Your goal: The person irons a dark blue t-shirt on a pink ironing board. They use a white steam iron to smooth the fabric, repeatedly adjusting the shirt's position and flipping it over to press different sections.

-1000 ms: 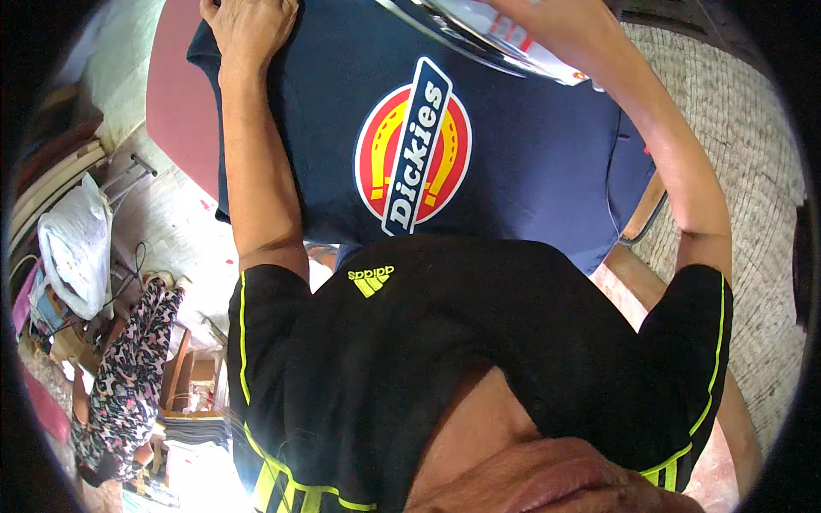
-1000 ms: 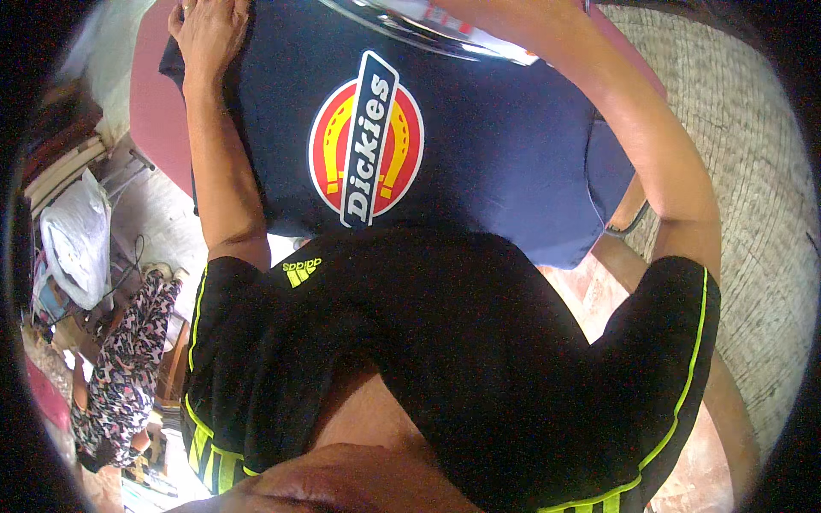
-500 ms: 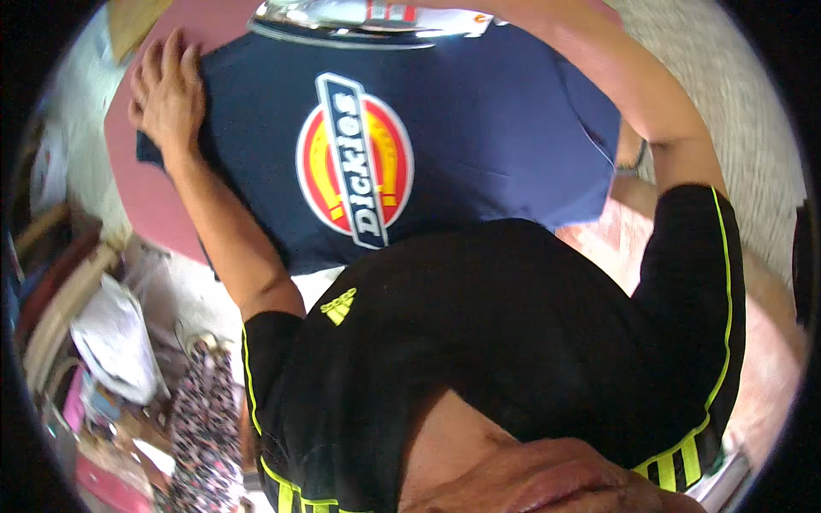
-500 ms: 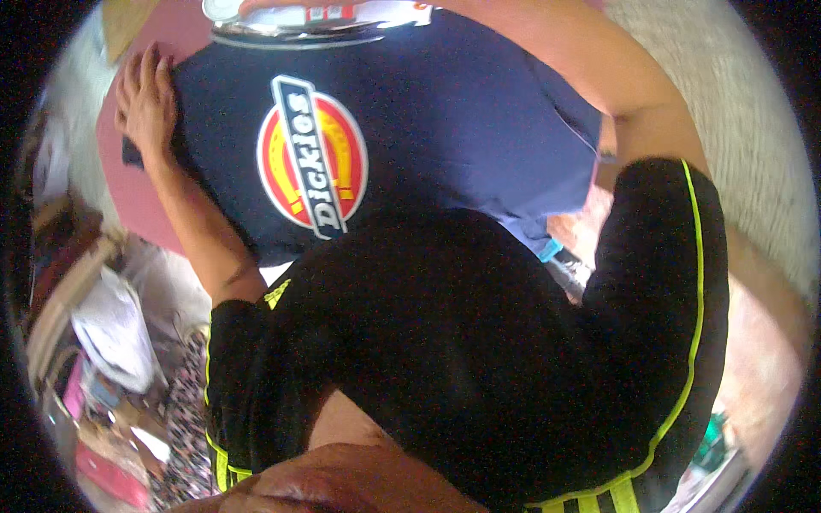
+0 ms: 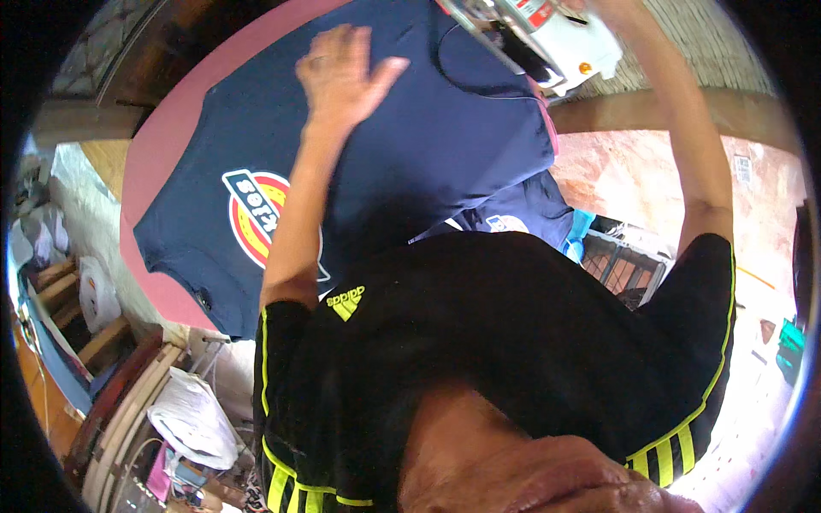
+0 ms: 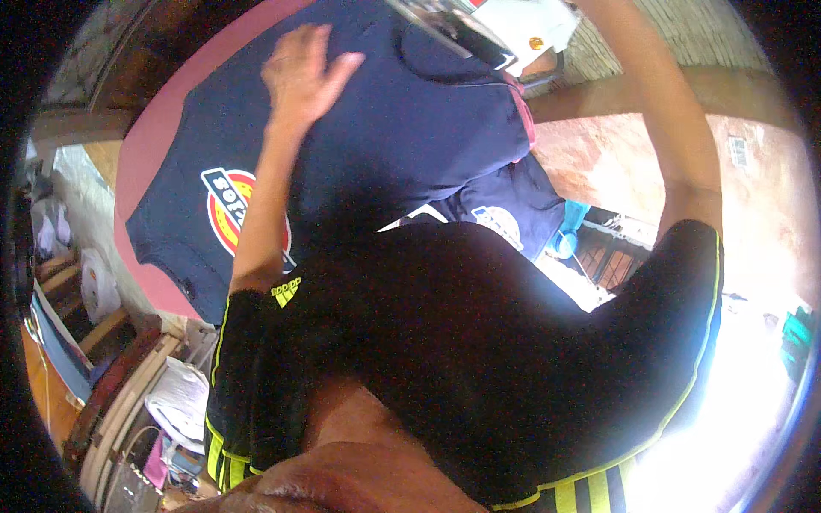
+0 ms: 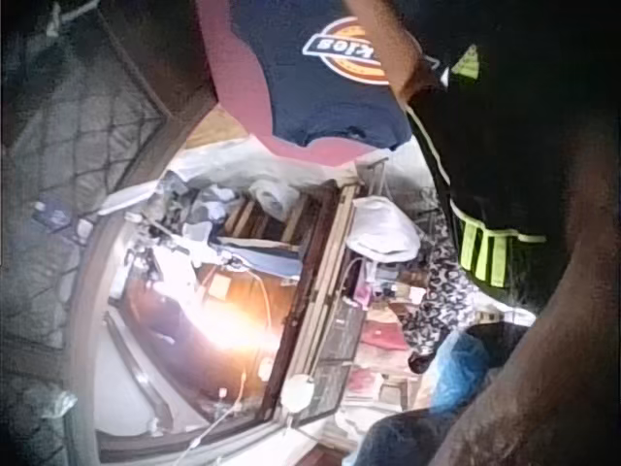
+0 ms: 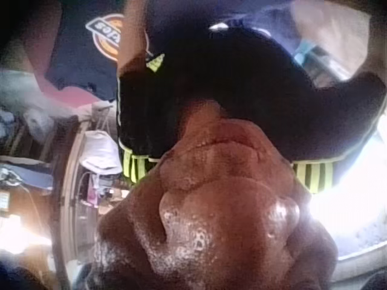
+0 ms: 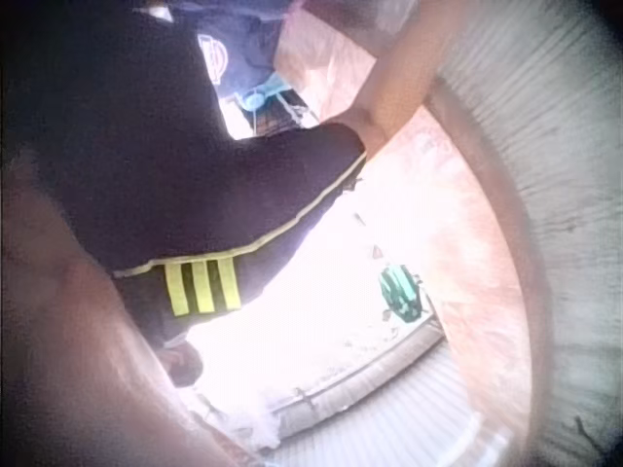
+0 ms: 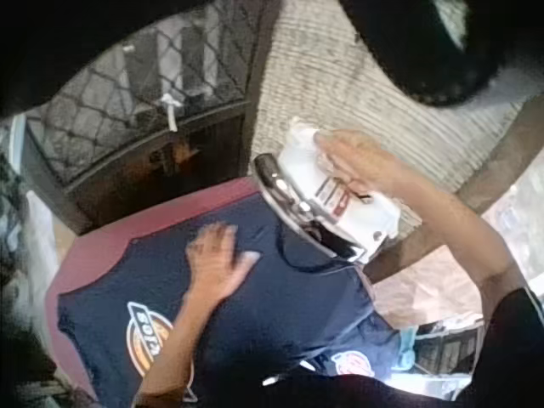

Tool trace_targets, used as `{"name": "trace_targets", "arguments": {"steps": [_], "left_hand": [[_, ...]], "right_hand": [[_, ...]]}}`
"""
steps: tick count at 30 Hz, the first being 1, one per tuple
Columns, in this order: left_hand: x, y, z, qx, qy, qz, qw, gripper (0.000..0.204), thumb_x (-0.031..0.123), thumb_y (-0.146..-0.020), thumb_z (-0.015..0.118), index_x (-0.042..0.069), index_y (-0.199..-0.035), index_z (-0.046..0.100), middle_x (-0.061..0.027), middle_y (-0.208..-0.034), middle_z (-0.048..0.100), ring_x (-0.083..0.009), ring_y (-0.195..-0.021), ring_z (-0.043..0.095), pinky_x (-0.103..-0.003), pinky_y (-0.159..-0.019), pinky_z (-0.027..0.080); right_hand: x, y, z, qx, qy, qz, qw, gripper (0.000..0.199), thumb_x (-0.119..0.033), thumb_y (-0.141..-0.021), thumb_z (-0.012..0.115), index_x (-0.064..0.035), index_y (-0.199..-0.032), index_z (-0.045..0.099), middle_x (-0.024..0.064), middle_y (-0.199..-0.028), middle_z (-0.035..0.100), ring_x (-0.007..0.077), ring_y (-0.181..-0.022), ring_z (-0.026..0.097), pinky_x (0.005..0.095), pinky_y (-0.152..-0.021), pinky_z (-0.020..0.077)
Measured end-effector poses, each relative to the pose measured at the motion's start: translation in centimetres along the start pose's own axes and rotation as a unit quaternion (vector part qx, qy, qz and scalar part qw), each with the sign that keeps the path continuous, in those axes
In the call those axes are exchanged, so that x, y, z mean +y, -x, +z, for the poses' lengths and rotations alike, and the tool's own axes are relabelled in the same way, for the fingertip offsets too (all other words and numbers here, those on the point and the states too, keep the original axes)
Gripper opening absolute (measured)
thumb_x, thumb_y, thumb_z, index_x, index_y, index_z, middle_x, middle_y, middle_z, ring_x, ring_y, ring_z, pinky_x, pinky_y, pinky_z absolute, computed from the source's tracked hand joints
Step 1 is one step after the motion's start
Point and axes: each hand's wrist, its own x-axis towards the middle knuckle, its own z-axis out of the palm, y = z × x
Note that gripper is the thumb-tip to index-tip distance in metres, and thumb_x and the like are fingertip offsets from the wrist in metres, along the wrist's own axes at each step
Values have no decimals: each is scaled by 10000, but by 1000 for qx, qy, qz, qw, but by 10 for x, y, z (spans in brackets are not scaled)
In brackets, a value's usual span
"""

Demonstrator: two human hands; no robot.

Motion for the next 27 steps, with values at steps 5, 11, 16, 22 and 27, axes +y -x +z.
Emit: {"name": "trace_targets", "arguments": {"steps": [5, 11, 16, 22, 27], "left_hand": [[161, -16, 92, -53, 152, 83, 983, 813, 640, -797, 707, 82, -1359, 524, -166, -1354, 543, -368, -1267, 487, -621, -962, 346], [270, 66, 94, -311, 489, 298, 759, 752, 488, -990, 630, 40, -1544, 388, -223, -1519, 469, -373, -1371, 500, -483, -1108, 413], [214, 101, 50, -516, 656, 88, 545, 618, 407, -1064, 530, 25, -1533, 403, -206, -1481, 537, -334, -1327, 562, -422, -1134, 409], [137, 275, 69, -463, 654, -39, 596, 513, 361, -1114, 413, 49, -1520, 439, -120, -1552, 465, -241, -1450, 412, -382, -1198, 334], [129, 285, -21, -352, 527, -519, 574, 523, 435, -989, 663, 61, -1351, 619, -61, -1273, 664, -187, -1233, 577, -343, -1072, 425]], "right_hand": [[9, 27, -36, 75, -28, 9, 997, 364, -458, -1035, 559, -105, -967, 616, -18, -670, 515, 51, -475, 424, 249, -411, 338], [103, -2, -75, 52, 12, 104, 993, 429, -486, -1023, 569, -63, -962, 610, 6, -722, 542, 88, -563, 495, 256, -453, 391], [200, -46, -58, 100, 44, 88, 990, 468, -511, -1001, 599, -43, -992, 615, 22, -767, 558, 132, -633, 512, 321, -536, 440], [284, -91, -65, 113, 25, 97, 988, 498, -510, -984, 623, -73, -1216, 682, 83, -995, 684, 204, -933, 657, 374, -804, 549], [262, -81, -53, 92, 80, 53, 991, 620, -596, -952, 614, -12, -1157, 656, 84, -993, 648, 204, -890, 615, 357, -787, 519]]}}
